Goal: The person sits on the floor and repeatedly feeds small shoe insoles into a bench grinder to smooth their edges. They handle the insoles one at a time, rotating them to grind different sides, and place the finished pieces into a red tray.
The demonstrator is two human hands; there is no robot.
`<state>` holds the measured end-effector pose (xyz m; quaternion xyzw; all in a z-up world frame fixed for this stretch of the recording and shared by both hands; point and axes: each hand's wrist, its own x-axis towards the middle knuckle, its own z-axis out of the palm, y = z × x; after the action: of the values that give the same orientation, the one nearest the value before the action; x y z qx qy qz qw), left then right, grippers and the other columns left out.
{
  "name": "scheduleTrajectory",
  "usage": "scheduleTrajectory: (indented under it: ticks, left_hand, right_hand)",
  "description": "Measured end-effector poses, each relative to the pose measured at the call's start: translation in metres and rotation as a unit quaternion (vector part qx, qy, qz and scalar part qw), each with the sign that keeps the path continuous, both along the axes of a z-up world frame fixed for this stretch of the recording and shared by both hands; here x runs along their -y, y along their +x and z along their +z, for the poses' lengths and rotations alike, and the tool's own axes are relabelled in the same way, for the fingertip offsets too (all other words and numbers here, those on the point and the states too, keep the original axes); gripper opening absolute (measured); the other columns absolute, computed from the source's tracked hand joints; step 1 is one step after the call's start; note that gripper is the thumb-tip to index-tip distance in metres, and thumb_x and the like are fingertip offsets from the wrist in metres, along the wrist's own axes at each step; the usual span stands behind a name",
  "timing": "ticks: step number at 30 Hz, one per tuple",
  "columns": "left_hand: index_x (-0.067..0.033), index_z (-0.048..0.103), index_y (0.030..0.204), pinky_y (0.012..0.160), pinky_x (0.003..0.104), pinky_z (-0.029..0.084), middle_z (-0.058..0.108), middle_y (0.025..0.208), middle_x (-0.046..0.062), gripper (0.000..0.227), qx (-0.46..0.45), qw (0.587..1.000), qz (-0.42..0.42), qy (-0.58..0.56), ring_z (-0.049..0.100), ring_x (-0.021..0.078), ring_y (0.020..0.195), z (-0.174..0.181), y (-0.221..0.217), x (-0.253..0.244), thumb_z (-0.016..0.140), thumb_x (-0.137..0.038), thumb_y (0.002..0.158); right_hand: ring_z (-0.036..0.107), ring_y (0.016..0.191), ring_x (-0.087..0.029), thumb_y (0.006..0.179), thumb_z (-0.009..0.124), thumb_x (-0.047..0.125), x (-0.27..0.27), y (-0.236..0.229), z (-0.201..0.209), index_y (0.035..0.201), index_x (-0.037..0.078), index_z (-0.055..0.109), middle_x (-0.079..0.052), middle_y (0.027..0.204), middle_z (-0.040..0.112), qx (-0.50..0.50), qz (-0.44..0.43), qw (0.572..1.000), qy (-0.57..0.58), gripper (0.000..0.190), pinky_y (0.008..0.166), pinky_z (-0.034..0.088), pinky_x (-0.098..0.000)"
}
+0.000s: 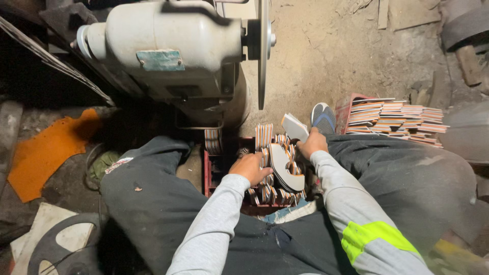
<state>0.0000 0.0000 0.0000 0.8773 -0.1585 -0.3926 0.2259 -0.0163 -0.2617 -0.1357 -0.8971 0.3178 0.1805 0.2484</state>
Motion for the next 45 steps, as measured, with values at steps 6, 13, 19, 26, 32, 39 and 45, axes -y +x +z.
scheduleTrajectory:
  ticks: [6,13,19,26,32,39,45]
  left_hand:
    - [-0.0038,0.061,0.130,0.098,0.045,0.051,0.067,0.122,0.022,0.062,0.027,0.999,0.017,-0.044,0.064,0.0376,0.115,-0.009,0.000,0.001,0.074,-0.046,0.087]
    - [-0.0056,0.039,0.150,0.088,0.046,0.061,0.060,0.133,0.014,0.082,-0.201,0.841,0.430,-0.259,0.063,0.0271,0.117,0.003,0.014,0.009,0.063,-0.055,0.089]
    - [-0.0078,0.051,0.127,0.077,0.040,0.053,0.059,0.113,0.010,0.042,-0.126,0.654,0.602,-0.441,0.060,0.0231,0.099,0.003,0.010,-0.006,0.060,-0.037,0.098]
    - [-0.0067,0.055,0.117,0.083,0.038,0.054,0.060,0.103,0.007,0.021,-0.087,0.566,0.613,-0.544,0.060,0.0194,0.092,-0.025,0.009,-0.046,0.059,-0.023,0.104]
    - [-0.0060,0.057,0.121,0.087,0.040,0.055,0.062,0.103,0.010,0.030,-0.162,0.546,0.593,-0.568,0.064,0.0237,0.096,-0.022,0.004,-0.064,0.056,-0.032,0.106]
    - [-0.0128,0.051,0.122,0.077,0.051,0.060,0.062,0.093,0.012,0.038,-0.216,0.529,0.639,-0.515,0.067,0.0283,0.087,0.006,-0.006,-0.077,0.051,-0.043,0.100]
    - [-0.0079,0.054,0.132,0.086,0.049,0.059,0.065,0.104,0.012,0.036,-0.248,0.636,0.513,-0.520,0.068,0.0245,0.097,0.015,0.003,-0.097,0.059,-0.033,0.105]
  right_hand:
    - [0.064,0.113,-0.045,0.077,0.082,0.027,0.000,0.012,0.051,0.120,0.006,0.065,-0.027,0.118,0.068,0.031,0.007,0.999,-0.023,0.051,0.098,0.051,-0.0497]
    - [0.070,0.089,-0.044,0.076,0.078,0.024,-0.036,0.007,0.142,0.109,0.006,0.063,-0.024,0.089,0.072,0.177,0.180,0.967,0.033,0.040,0.080,0.056,-0.0513]
    - [0.070,0.082,-0.038,0.095,0.067,0.013,-0.146,-0.022,0.180,0.104,0.009,0.056,-0.015,0.079,0.070,0.221,0.321,0.919,-0.058,0.015,0.067,0.054,-0.0524]
    - [0.069,0.107,-0.039,0.091,0.065,0.028,-0.132,-0.012,0.207,0.138,0.000,0.051,-0.024,0.121,0.068,0.278,0.369,0.848,0.259,0.057,0.088,0.054,-0.0441]
    - [0.047,0.148,-0.031,0.114,0.043,0.029,-0.146,-0.027,0.191,0.164,0.004,0.030,-0.019,0.164,0.046,0.210,0.294,0.788,0.498,0.057,0.120,0.036,-0.0388]
    - [0.061,0.127,-0.040,0.104,0.050,0.026,-0.175,-0.040,0.192,0.162,0.002,0.017,-0.026,0.153,0.050,0.189,0.353,0.812,0.425,0.070,0.108,0.046,-0.0416]
    - [0.056,0.131,-0.045,0.105,0.052,0.026,-0.164,-0.037,0.194,0.162,0.002,0.020,-0.031,0.148,0.051,0.210,0.379,0.812,0.391,0.070,0.108,0.046,-0.0450]
